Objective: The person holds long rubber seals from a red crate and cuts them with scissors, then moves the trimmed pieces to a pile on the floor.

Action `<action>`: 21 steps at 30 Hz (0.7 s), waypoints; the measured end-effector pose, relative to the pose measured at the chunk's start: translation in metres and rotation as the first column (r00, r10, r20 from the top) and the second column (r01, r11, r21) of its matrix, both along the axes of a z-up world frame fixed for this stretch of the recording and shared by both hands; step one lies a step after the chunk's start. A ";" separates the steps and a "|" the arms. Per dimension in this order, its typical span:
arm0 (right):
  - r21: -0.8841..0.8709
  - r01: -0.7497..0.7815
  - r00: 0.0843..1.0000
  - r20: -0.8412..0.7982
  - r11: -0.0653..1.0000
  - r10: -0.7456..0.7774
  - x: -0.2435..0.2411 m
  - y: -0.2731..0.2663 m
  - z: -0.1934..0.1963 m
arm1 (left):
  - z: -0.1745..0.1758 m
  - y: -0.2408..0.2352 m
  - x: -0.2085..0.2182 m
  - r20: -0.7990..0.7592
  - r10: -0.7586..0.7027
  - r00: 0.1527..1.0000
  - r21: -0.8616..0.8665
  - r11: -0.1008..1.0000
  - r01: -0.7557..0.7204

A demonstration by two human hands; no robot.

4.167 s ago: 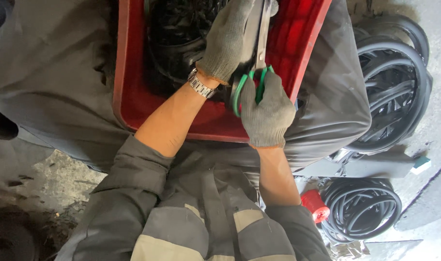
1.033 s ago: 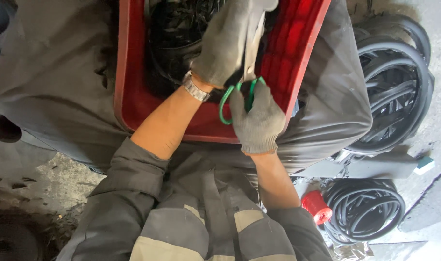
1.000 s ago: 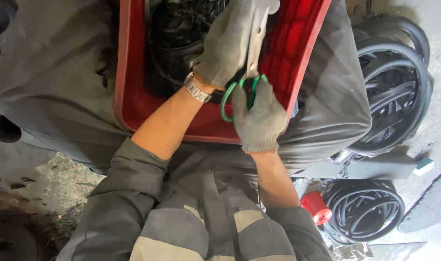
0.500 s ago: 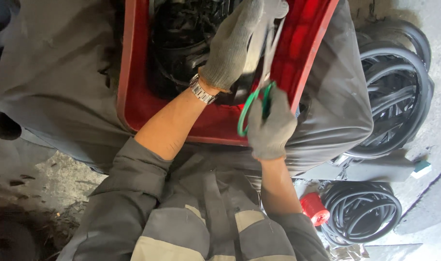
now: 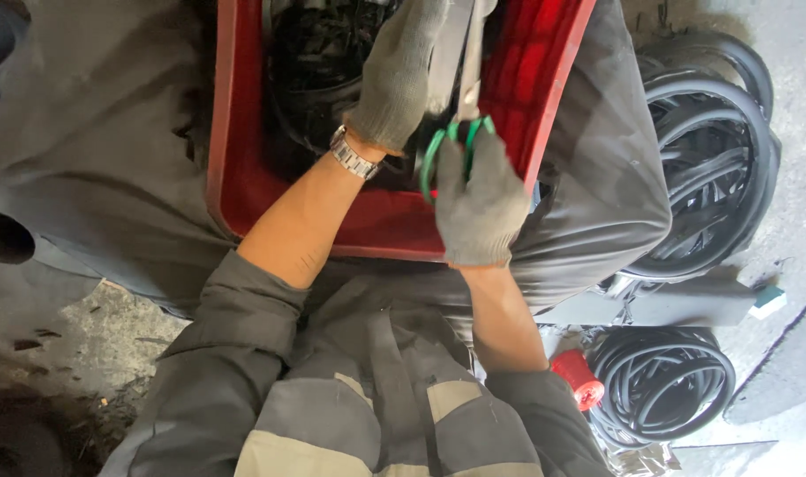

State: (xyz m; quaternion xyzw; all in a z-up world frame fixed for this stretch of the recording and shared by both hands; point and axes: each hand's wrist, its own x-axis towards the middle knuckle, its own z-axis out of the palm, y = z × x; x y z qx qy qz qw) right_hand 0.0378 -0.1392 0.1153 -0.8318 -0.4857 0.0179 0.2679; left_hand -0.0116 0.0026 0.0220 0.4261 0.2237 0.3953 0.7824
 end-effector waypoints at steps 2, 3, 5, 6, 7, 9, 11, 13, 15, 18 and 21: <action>0.010 0.119 0.970 -0.214 0.993 -0.114 0.003 -0.001 -0.001 | 0.006 0.002 -0.002 -0.003 0.009 1.000 -0.180 0.984 -0.010; 0.009 0.179 0.934 -0.315 0.984 -0.167 0.007 -0.001 -0.003 | 0.011 0.004 -0.002 0.018 -0.006 1.000 -0.142 0.990 0.009; 0.000 0.231 0.893 -0.396 0.973 -0.212 0.013 -0.002 -0.006 | 0.019 0.006 -0.006 0.052 -0.040 0.998 -0.070 0.997 0.043; -0.010 0.256 0.868 -0.438 0.967 -0.234 0.013 -0.004 -0.008 | 0.024 0.004 -0.007 0.088 -0.054 0.995 -0.153 0.986 0.067; 0.005 0.224 0.878 -0.436 0.975 -0.199 0.012 -0.006 -0.007 | 0.028 0.005 -0.006 0.130 -0.065 0.989 -0.222 0.971 0.092; 0.035 0.161 0.893 -0.431 0.986 -0.130 0.004 -0.013 -0.001 | 0.035 0.005 -0.003 0.195 -0.099 0.976 -0.295 0.943 0.155; -0.004 0.153 0.927 -0.347 0.988 -0.145 -0.003 -0.014 0.002 | 0.034 0.001 0.001 0.236 -0.152 0.960 -0.313 0.923 0.223; 0.024 0.163 0.956 -0.252 0.986 -0.151 -0.007 -0.013 0.003 | 0.031 -0.005 0.007 0.057 -0.051 0.997 0.267 0.963 0.034; 0.122 0.172 0.977 -0.150 0.978 -0.153 -0.007 -0.014 0.003 | 0.029 -0.006 0.009 -0.027 -0.017 0.999 0.445 0.895 0.027; 0.137 0.256 0.935 0.215 0.957 -0.281 0.011 -0.011 -0.012 | 0.029 -0.002 0.005 -0.106 -0.077 0.991 0.132 0.987 0.091; 0.197 0.261 0.960 -0.159 0.945 -0.232 0.043 -0.034 -0.018 | 0.022 0.024 -0.007 -0.156 0.045 0.987 -0.029 0.998 -0.050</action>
